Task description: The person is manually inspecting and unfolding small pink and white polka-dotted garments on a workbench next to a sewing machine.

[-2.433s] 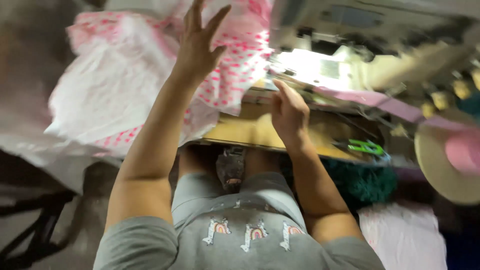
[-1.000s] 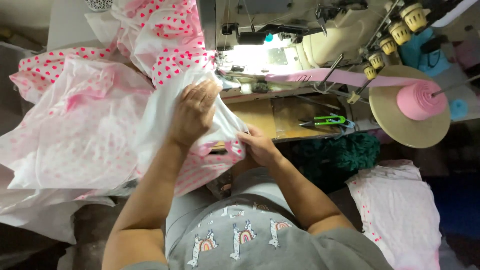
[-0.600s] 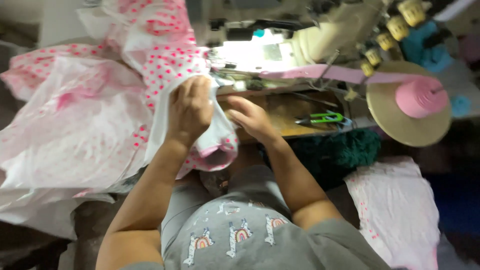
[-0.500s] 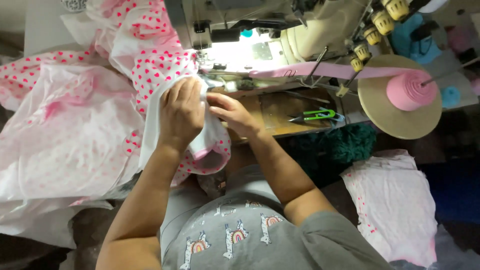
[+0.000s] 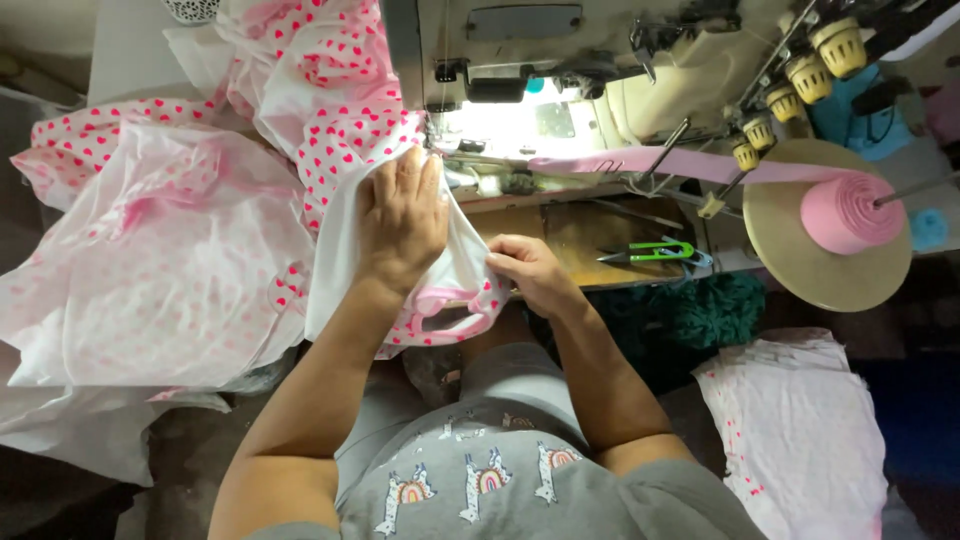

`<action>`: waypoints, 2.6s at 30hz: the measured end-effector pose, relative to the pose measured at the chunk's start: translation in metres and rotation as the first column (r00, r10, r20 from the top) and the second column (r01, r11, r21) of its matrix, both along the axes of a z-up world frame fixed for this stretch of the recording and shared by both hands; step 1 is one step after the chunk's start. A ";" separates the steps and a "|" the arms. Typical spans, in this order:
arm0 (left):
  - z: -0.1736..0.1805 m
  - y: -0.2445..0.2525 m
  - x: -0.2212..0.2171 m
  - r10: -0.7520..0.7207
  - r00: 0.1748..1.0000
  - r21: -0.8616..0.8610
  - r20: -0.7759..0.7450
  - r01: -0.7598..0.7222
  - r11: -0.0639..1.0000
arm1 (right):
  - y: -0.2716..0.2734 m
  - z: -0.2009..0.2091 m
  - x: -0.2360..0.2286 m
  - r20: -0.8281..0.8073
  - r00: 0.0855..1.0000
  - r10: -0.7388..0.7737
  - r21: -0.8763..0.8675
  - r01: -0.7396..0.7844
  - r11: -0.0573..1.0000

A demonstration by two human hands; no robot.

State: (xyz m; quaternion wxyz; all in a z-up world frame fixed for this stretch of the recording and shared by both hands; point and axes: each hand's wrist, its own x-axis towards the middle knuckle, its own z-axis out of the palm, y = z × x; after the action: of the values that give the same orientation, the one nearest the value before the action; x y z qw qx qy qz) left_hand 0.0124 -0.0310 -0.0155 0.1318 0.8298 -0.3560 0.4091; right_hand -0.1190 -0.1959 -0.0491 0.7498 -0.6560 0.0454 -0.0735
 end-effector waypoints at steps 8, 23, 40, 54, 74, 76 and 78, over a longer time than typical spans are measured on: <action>0.006 0.009 0.005 -0.152 0.988 -0.164 0.024 0.154 0.974 | -0.002 -0.049 0.009 -0.101 0.995 -0.016 0.250 0.041 0.967; -0.039 0.086 -0.015 -0.052 0.898 -0.228 -0.438 -0.055 0.972 | 0.012 -0.064 -0.022 -0.165 0.986 0.030 0.407 0.041 0.912; 0.008 0.037 -0.003 0.075 0.991 -0.040 -0.108 -0.079 0.996 | 0.033 -0.044 -0.013 -0.097 0.995 -0.032 0.304 0.060 0.951; -0.004 0.023 0.050 0.087 0.961 0.040 -0.263 -0.080 0.996 | 0.026 -0.043 -0.003 -0.077 0.994 -0.074 0.228 0.090 0.970; -0.088 0.095 -0.027 0.053 0.981 -0.053 -0.187 -0.064 0.997 | 0.046 -0.003 0.026 0.275 0.952 -0.137 0.068 0.123 0.990; -0.075 0.101 -0.022 0.014 0.974 -0.101 -0.228 -0.038 0.994 | 0.047 0.007 0.027 0.279 0.948 -0.152 0.053 0.143 0.988; -0.053 0.102 -0.013 -0.033 0.964 -0.148 -0.264 -0.006 0.989 | 0.043 0.007 0.034 0.287 0.942 -0.174 0.041 0.170 0.985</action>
State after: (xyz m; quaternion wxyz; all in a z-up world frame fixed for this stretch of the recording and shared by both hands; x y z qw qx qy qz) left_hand -0.0009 0.0707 -0.0686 0.2423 0.8626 -0.3095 0.3186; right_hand -0.0847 -0.1534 -0.0421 0.7442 -0.6259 -0.0072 -0.2334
